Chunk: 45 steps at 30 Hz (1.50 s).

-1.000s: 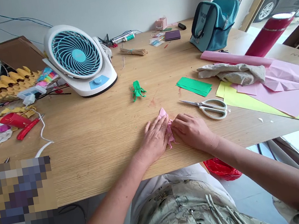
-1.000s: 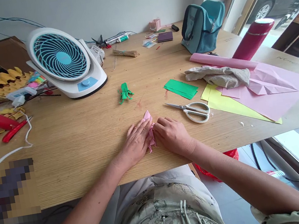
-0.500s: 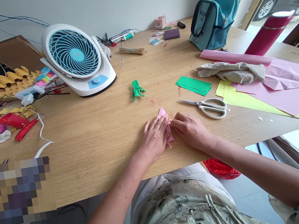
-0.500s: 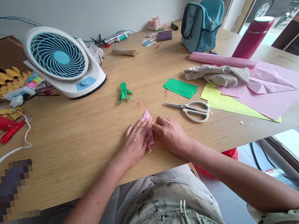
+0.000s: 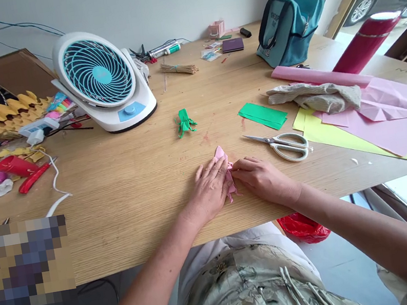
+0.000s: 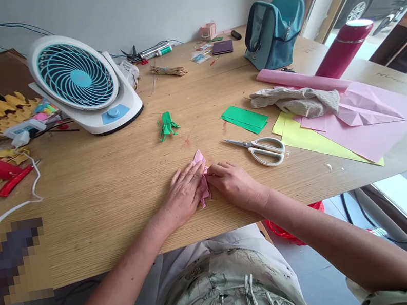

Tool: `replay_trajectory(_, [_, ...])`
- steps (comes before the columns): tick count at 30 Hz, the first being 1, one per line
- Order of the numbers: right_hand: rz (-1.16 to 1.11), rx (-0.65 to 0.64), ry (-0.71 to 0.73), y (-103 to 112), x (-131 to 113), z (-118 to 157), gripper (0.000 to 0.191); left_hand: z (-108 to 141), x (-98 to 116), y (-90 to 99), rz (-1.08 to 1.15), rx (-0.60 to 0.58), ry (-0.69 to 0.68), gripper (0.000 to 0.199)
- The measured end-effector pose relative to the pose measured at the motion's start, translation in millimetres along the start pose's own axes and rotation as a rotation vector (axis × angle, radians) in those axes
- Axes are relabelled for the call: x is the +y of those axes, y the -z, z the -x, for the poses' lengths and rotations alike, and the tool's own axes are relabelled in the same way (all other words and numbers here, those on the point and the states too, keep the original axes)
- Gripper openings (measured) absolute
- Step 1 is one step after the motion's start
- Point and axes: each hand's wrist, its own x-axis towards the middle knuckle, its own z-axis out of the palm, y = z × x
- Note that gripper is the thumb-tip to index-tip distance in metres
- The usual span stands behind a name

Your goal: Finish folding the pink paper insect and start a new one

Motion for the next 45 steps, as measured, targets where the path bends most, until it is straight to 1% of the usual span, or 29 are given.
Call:
replay_trajectory(4, [0.076, -0.014, 0.037, 2.9, -1.4, 2.1, 0.025, 0.1, -1.4, -1.6, 0.001, 0.013, -0.008, 0.053])
replay_trajectory(8, [0.155, -0.076, 0.068, 8.6, -2.0, 1.9, 0.022, -0.5, -0.5, -0.5, 0.011, -0.001, 0.002, 0.054])
replay_trajectory(11, [0.187, -0.103, 0.052, 10.4, -2.5, 0.9, 0.02, -1.3, 1.0, 1.5, 0.026, -0.019, 0.018, 0.054])
replay_trajectory(14, [0.163, -0.112, 0.005, 11.7, -3.9, 2.7, 0.02, -1.9, 1.7, 2.5, 0.035, -0.025, 0.031, 0.055])
replay_trajectory(17, [0.091, -0.088, -0.019, 13.7, -3.7, 9.5, 0.023, -2.3, 0.8, 2.3, 0.027, -0.026, 0.014, 0.052])
replay_trajectory(21, [0.014, -0.06, 0.036, 13.0, 1.0, 19.2, 0.03, -2.2, 0.1, 3.8, 0.02, -0.021, 0.002, 0.05])
replay_trajectory(23, [-0.051, -0.031, 0.039, 11.3, 3.9, 21.3, 0.031, -1.7, 0.7, 5.4, 0.024, -0.021, 0.007, 0.049])
replay_trajectory(25, [-0.13, 0.038, 0.002, 10.4, 5.7, 21.2, 0.03, -1.2, 1.3, 6.2, 0.03, -0.026, 0.013, 0.05])
replay_trajectory(27, [-0.183, 0.122, -0.068, 11.4, 6.1, 19.4, 0.028, -1.0, 1.4, 5.6, 0.036, -0.027, 0.016, 0.051])
replay_trajectory(29, [-0.201, 0.17, -0.121, 13.5, 5.5, 16.1, 0.026, -1.0, 0.8, 3.9, 0.045, -0.017, 0.022, 0.053])
replay_trajectory(33, [-0.187, 0.136, -0.166, 15.1, 5.6, 6.6, 0.025, -0.9, 0.0, 2.0, 0.069, 0.016, 0.02, 0.056])
replay_trajectory(38, [-0.16, 0.079, -0.203, 8.3, 10.8, -4.1, 0.033, -0.7, -0.1, 4.1, 0.109, 0.043, 0.003, 0.057])
replay_trajectory(42, [-0.197, 0.085, -0.203, 3.3, 14.5, -7.6, 0.029, -0.9, -2.6, -0.4, 0.108, 0.061, 0.018, 0.061])
replay_trajectory(45, [-0.224, 0.097, -0.205, 2.7, 16.1, -8.2, 0.03, -1.2, -3.5, -4.2, 0.113, 0.068, 0.032, 0.061])
